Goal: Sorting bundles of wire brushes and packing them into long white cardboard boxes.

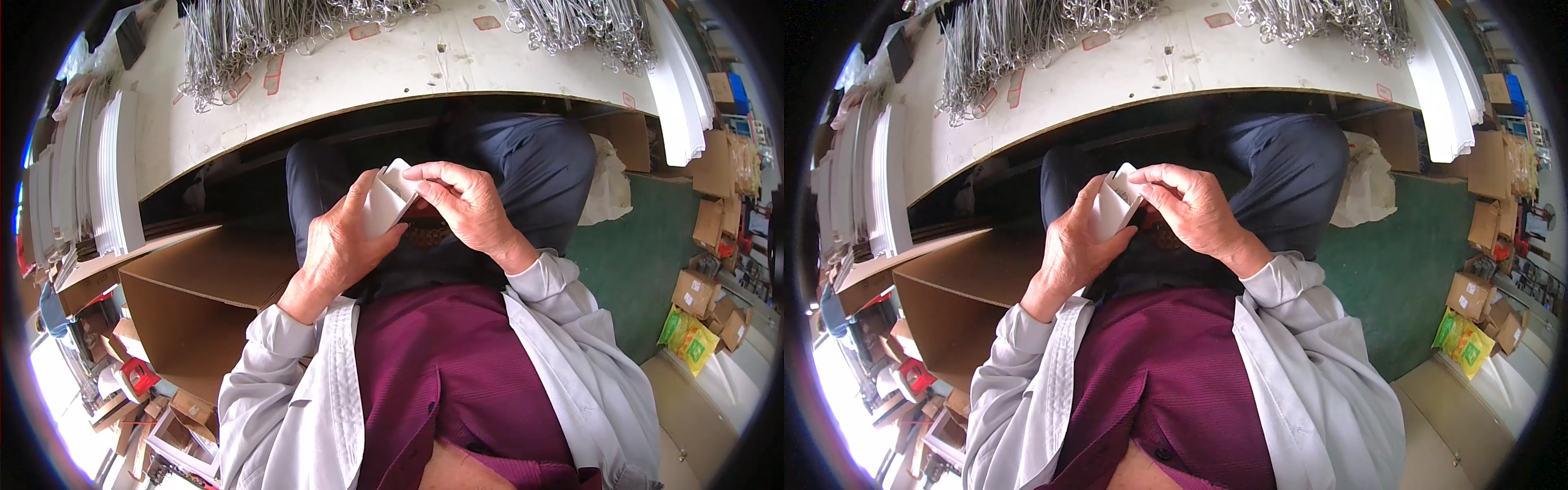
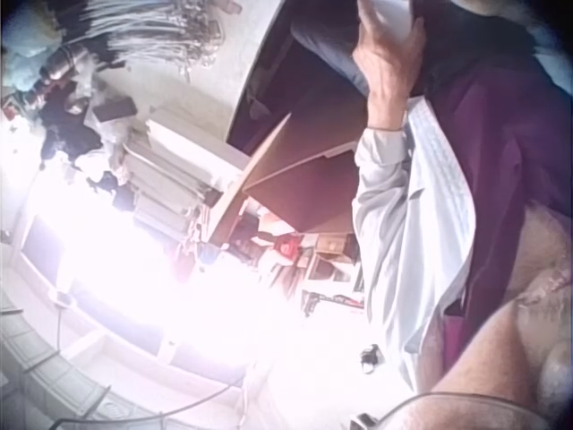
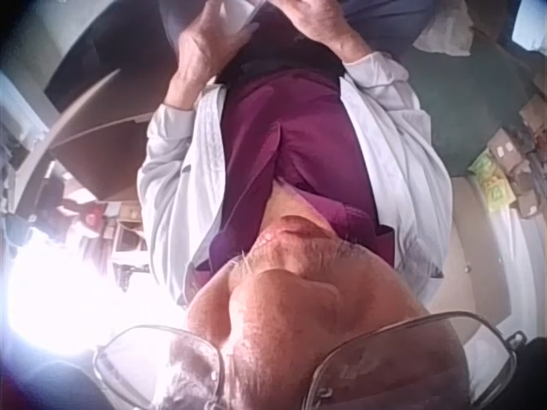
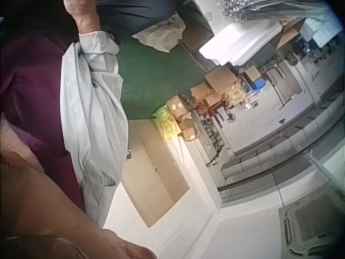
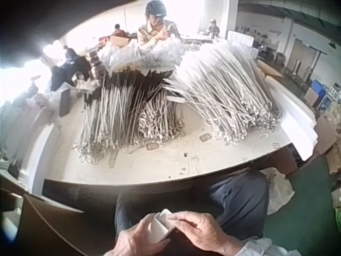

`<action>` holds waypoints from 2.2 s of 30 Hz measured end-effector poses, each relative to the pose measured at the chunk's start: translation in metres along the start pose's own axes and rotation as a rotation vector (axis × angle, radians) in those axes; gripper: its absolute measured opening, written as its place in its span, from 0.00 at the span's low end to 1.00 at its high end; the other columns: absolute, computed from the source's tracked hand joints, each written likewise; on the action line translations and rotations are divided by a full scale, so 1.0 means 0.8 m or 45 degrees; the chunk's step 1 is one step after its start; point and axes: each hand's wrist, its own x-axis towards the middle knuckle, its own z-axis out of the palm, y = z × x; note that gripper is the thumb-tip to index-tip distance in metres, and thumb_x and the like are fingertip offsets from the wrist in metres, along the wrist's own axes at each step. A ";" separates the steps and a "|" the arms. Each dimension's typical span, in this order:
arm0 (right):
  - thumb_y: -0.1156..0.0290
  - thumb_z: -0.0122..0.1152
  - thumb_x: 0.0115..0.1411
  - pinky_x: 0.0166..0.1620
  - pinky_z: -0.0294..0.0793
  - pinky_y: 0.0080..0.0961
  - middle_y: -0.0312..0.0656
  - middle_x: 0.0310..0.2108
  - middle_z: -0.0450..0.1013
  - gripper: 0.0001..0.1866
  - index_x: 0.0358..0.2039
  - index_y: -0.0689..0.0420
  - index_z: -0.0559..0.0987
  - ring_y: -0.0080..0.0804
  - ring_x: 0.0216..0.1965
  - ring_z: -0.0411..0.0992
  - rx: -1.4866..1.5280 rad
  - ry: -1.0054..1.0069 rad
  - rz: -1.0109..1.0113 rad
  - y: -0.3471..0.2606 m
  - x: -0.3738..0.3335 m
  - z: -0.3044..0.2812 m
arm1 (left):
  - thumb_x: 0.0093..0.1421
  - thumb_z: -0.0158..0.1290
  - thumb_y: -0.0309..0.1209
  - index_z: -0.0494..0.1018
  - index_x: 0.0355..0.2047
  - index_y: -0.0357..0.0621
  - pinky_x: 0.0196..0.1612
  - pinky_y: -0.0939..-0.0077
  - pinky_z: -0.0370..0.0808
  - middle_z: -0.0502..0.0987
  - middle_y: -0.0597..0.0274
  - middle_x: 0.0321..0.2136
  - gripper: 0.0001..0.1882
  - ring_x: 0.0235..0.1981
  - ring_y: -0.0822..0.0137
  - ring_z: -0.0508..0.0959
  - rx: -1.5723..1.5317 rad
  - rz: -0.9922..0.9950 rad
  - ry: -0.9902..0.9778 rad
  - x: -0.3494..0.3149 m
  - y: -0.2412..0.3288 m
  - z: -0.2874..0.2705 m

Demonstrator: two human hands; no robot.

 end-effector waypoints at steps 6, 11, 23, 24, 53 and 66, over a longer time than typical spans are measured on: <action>0.75 0.60 0.68 0.36 0.79 0.20 0.43 0.33 0.82 0.13 0.51 0.64 0.78 0.23 0.32 0.80 -0.021 0.250 -0.074 0.002 -0.007 0.020 | 0.51 0.69 0.34 0.61 0.63 0.53 0.43 0.57 0.83 0.81 0.45 0.43 0.41 0.42 0.46 0.84 -0.185 -0.079 0.015 0.004 0.010 0.006; 0.78 0.63 0.65 0.34 0.81 0.21 0.46 0.32 0.82 0.12 0.47 0.65 0.77 0.26 0.29 0.81 -0.251 0.295 -0.174 0.018 -0.001 0.034 | 0.50 0.67 0.30 0.63 0.60 0.53 0.43 0.57 0.82 0.81 0.46 0.43 0.37 0.43 0.44 0.83 -0.256 -0.101 0.026 0.004 0.010 0.014; 0.62 0.61 0.69 0.29 0.77 0.25 0.48 0.26 0.81 0.17 0.31 0.65 0.81 0.21 0.27 0.79 -0.385 0.273 -0.267 0.009 -0.008 0.038 | 0.50 0.66 0.28 0.64 0.57 0.53 0.43 0.55 0.82 0.80 0.48 0.45 0.35 0.43 0.43 0.83 -0.221 -0.048 0.045 0.001 -0.001 0.031; 0.62 0.61 0.69 0.29 0.77 0.25 0.48 0.26 0.81 0.17 0.31 0.65 0.81 0.21 0.27 0.79 -0.385 0.272 -0.268 0.010 -0.007 0.033 | 0.50 0.67 0.28 0.64 0.57 0.52 0.42 0.55 0.82 0.81 0.47 0.44 0.34 0.42 0.42 0.83 -0.206 -0.045 0.074 -0.001 -0.001 0.034; 0.69 0.65 0.67 0.25 0.71 0.18 0.36 0.23 0.77 0.10 0.39 0.64 0.82 0.13 0.24 0.72 -0.042 0.213 0.029 0.021 -0.013 0.042 | 0.49 0.69 0.32 0.69 0.52 0.38 0.39 0.55 0.83 0.81 0.44 0.40 0.32 0.38 0.43 0.83 -0.011 0.020 0.289 -0.011 -0.004 0.048; 0.68 0.62 0.67 0.41 0.81 0.30 0.59 0.39 0.81 0.21 0.57 0.65 0.76 0.44 0.40 0.83 -0.313 0.055 -0.232 0.023 -0.016 0.045 | 0.50 0.69 0.32 0.70 0.54 0.36 0.43 0.58 0.83 0.81 0.41 0.41 0.32 0.41 0.44 0.84 -0.168 -0.084 0.226 -0.010 -0.010 0.043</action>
